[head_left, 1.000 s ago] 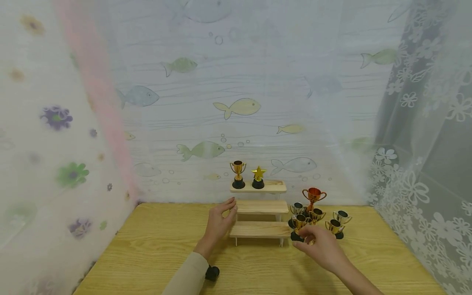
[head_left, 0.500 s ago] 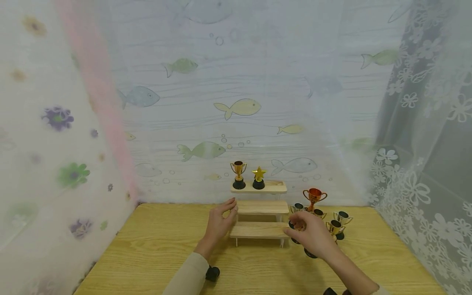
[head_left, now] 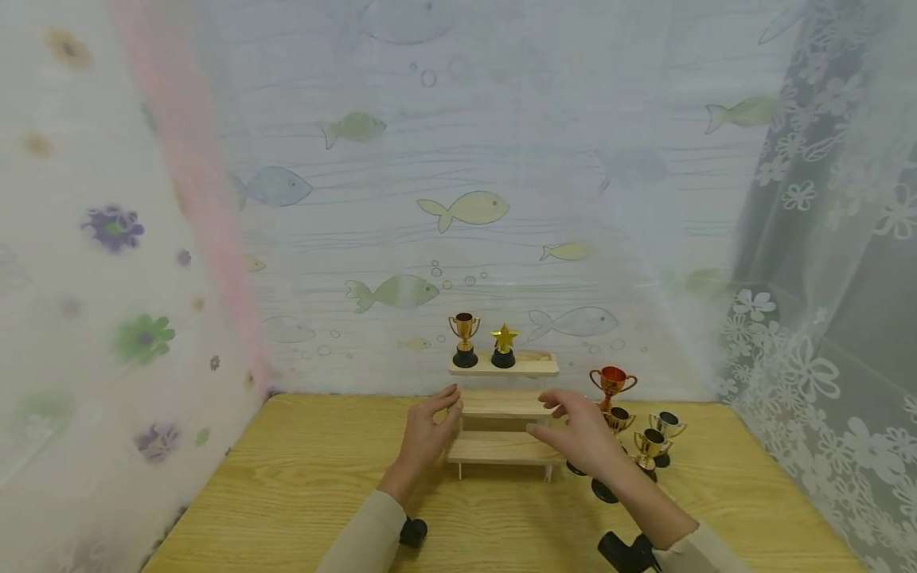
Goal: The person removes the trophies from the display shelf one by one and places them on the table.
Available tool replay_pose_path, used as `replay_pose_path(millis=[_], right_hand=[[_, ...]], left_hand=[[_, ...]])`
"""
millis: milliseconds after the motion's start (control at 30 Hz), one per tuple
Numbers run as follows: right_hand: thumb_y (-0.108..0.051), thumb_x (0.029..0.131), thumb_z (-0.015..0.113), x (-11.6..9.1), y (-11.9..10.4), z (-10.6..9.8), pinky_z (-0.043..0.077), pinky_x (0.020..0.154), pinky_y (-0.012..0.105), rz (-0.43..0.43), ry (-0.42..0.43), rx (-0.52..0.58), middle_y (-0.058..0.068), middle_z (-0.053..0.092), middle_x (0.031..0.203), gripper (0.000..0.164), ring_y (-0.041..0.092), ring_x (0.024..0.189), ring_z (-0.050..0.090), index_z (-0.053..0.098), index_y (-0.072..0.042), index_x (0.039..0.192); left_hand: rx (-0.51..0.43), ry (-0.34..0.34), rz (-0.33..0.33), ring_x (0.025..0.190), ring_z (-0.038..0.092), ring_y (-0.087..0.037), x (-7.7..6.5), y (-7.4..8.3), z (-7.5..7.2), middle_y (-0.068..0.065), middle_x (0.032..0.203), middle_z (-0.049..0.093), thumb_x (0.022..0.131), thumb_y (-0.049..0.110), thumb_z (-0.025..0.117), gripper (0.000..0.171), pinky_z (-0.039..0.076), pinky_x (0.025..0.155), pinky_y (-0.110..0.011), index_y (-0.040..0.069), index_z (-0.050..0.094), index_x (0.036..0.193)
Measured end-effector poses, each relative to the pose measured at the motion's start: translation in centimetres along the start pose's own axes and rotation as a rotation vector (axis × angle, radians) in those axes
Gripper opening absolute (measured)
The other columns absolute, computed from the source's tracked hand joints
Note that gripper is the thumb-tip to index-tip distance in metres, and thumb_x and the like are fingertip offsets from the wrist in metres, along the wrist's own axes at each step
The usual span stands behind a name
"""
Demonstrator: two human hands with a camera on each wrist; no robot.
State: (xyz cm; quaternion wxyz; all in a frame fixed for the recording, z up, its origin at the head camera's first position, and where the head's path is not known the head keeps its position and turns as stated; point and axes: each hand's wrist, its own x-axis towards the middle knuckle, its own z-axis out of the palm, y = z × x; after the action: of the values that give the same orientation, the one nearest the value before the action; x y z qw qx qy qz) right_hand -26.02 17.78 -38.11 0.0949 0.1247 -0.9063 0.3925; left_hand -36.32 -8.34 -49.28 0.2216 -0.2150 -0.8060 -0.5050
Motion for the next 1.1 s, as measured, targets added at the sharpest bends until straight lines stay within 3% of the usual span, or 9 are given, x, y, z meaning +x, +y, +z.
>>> replay_pose_path(millis=[300,500,733,1100], right_hand=[[-0.028,0.09,0.079,2.4,-0.6,1.0,0.054,0.09,0.054,-0.012,-0.023,-0.023,0.02,0.059,0.131,0.065,0.04,0.117,0.059,0.054,0.0,0.143],[-0.028,0.091,0.078,4.5,-0.8,1.5,0.049,0.097,0.06,0.012,-0.025,-0.014,0.026,0.049,0.141,0.079,0.045,0.128,0.052,0.039,0.003,0.152],[-0.033,0.092,0.077,6.8,-0.4,1.8,0.045,0.101,0.063,0.062,-0.024,0.004,0.032,0.037,0.148,0.095,0.047,0.132,0.046,0.022,0.007,0.158],[-0.032,0.092,0.077,9.8,0.3,2.7,0.043,0.107,0.06,0.078,-0.01,0.01,0.035,0.039,0.148,0.092,0.049,0.133,0.046,0.027,0.014,0.153]], left_hand=[[0.009,0.014,-0.001,0.129,0.06,-0.031,0.0,0.0,-0.1,-0.011,0.138,0.064,0.102,0.023,0.067,0.035,0.047,0.108,-0.05,-0.001,0.071,0.127],[0.013,0.018,0.009,0.129,0.061,-0.03,0.0,0.0,0.0,-0.009,0.137,0.065,0.101,0.022,0.067,0.034,0.048,0.107,-0.05,-0.002,0.071,0.126],[-0.006,0.006,0.015,0.129,0.06,-0.033,0.0,0.1,0.0,-0.018,0.138,0.063,0.102,0.021,0.066,0.034,0.048,0.107,-0.052,-0.002,0.07,0.127],[0.006,0.013,0.012,0.129,0.06,-0.033,0.0,0.0,0.0,-0.015,0.138,0.064,0.102,0.022,0.066,0.036,0.048,0.106,-0.053,-0.004,0.07,0.127]])
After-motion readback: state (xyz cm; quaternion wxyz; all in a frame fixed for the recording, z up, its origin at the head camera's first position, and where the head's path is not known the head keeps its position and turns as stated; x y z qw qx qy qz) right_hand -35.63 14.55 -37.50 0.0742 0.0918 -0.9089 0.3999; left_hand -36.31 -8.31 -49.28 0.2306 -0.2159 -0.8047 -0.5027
